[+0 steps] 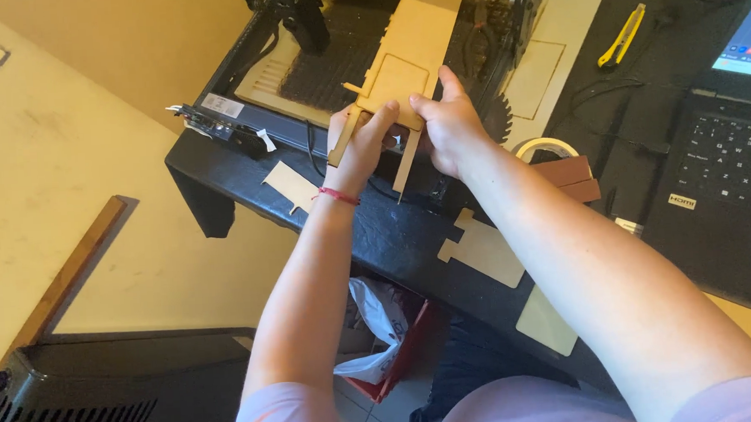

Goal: Applying a liquid coating to a wooden part with a brush and extracting laser-cut pieces from a wooden sheet.

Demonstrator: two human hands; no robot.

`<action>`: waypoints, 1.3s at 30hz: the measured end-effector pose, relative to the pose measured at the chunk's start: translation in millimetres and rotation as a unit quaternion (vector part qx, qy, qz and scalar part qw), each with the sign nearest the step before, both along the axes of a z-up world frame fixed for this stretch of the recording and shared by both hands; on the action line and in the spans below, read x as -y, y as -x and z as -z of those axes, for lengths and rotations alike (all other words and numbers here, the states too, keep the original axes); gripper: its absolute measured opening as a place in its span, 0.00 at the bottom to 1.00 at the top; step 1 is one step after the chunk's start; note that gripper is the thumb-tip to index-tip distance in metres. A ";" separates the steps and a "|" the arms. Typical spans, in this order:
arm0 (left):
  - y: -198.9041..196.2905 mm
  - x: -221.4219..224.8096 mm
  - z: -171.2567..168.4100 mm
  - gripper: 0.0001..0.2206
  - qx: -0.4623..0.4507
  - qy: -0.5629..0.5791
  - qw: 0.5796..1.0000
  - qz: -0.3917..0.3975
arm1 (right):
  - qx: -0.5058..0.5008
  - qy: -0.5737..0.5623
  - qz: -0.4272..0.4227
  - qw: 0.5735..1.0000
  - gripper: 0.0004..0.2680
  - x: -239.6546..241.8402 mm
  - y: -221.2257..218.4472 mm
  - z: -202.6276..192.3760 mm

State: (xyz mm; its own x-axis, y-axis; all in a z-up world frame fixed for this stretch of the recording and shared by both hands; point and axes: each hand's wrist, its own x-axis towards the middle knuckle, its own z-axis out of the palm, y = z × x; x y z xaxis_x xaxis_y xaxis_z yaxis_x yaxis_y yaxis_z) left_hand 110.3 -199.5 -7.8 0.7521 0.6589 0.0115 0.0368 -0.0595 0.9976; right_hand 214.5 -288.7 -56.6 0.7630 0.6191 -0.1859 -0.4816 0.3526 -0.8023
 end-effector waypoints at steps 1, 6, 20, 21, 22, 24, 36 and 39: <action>-1.6 2.5 0.5 0.09 -0.004 -0.013 1.000 -0.019 | 0.007 -0.002 0.006 1.000 0.29 2.1 2.7 -4.7; -2.8 6.7 0.8 0.09 0.013 -0.018 0.999 -0.030 | 0.019 0.006 0.010 1.000 0.29 0.5 -0.1 1.9; 22.0 4.7 -22.1 0.12 -0.022 -0.075 0.996 0.045 | 0.006 -0.038 0.007 0.999 0.29 10.7 13.4 -16.4; 29.0 1.0 -24.5 0.14 -0.032 -0.104 0.992 0.065 | 0.008 -0.050 0.005 0.999 0.29 12.2 15.2 -17.9; 36.1 -2.2 -26.3 0.15 -0.042 -0.133 0.986 0.086 | 0.010 -0.060 0.004 0.998 0.30 14.6 17.3 -18.9; 44.9 -8.4 -26.4 0.13 -0.026 -0.185 0.978 0.096 | 0.021 -0.073 0.008 0.997 0.30 15.2 12.5 -4.0; 85.9 23.0 -27.0 0.20 0.056 -0.459 0.887 0.004 | 0.030 0.023 -0.050 0.998 0.27 142.8 101.2 -66.9; 90.6 33.1 -38.6 0.30 0.109 -0.539 0.834 0.037 | 0.002 0.033 -0.051 0.998 0.26 188.2 130.1 -78.7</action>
State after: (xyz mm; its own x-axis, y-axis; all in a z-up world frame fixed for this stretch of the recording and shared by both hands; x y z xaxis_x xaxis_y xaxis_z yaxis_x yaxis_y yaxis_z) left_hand 19.7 -232.6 30.8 0.6924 0.1290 0.7099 -0.1827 -0.9205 0.3455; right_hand 84.4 -476.9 22.1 0.6978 0.6796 -0.2263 -0.5095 0.2488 -0.8237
